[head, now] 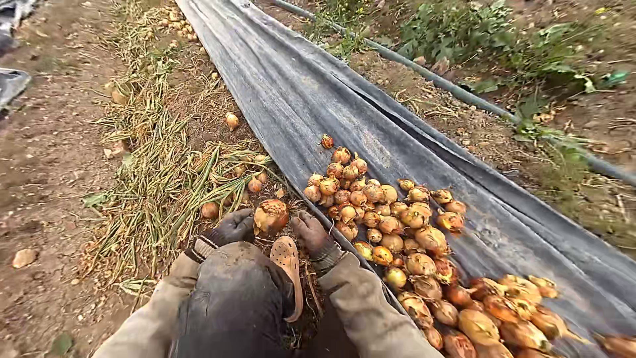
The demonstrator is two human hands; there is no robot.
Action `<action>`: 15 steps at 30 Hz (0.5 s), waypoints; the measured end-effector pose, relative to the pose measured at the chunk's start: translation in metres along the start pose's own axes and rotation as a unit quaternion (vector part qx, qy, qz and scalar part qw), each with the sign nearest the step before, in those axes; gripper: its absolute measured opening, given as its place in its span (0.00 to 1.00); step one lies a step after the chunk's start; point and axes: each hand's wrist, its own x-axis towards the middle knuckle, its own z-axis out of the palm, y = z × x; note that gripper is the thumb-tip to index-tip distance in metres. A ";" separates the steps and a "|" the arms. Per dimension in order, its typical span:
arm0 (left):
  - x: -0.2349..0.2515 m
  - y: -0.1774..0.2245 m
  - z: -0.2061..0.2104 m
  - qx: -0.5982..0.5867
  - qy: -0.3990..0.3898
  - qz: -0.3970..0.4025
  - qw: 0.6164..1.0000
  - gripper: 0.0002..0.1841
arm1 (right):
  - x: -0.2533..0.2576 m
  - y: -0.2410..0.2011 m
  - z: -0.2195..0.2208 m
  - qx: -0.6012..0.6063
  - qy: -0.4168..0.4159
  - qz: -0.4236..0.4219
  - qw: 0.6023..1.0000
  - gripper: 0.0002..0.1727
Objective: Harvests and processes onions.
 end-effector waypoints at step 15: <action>0.034 0.000 -0.024 0.271 -0.148 0.091 0.947 0.20 | -0.016 0.021 0.040 0.198 0.174 0.032 0.964 0.34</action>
